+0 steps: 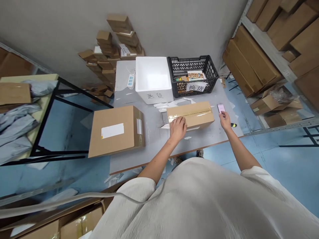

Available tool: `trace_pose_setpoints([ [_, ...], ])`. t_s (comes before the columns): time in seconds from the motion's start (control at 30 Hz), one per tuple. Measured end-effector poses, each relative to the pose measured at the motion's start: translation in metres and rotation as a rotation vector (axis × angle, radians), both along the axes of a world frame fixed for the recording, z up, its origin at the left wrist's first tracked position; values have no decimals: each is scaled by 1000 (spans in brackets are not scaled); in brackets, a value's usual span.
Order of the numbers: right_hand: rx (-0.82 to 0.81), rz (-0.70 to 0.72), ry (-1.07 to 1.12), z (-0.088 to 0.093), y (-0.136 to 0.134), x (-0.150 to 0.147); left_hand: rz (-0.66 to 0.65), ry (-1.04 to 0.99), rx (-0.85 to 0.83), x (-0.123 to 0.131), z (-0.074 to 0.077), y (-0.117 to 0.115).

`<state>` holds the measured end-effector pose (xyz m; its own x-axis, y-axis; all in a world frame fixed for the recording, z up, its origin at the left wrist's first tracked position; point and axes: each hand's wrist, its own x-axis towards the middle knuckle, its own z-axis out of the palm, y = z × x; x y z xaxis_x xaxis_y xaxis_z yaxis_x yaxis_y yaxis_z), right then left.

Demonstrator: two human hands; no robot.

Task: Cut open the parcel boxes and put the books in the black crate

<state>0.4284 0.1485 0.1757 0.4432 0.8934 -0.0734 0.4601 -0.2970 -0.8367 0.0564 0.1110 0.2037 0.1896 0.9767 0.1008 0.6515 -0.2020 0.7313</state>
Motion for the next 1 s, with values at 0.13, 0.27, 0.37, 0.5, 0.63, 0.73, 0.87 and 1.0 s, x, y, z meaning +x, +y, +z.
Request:
trace_pose_setpoints([
  [0.13, -12, -80, -20, -3, 4, 61, 123, 59, 1, 14, -1, 4],
  [0.27, -112, -104, -79, -18, 7, 116, 244, 116, 9, 28, -7, 10],
  [0.37, -278, -41, -152, -38, 6, 143, 309, 125, 11, 34, -11, 14],
  [0.5, -492, 70, -262, -70, 3, 161, 367, 139, 11, 37, -13, 18],
  [0.63, -562, 210, -388, -96, 3, 169, 410, 175, -10, 38, -12, 19],
  [0.73, -571, 365, -500, -109, 4, 171, 422, 198, -34, 38, -10, 18],
  [0.87, -601, 482, -634, -116, 6, 171, 441, 221, -38, 40, -9, 15],
  [1.0, -607, 536, -735, -116, 7, 170, 444, 272, -45, 42, -8, 13],
])
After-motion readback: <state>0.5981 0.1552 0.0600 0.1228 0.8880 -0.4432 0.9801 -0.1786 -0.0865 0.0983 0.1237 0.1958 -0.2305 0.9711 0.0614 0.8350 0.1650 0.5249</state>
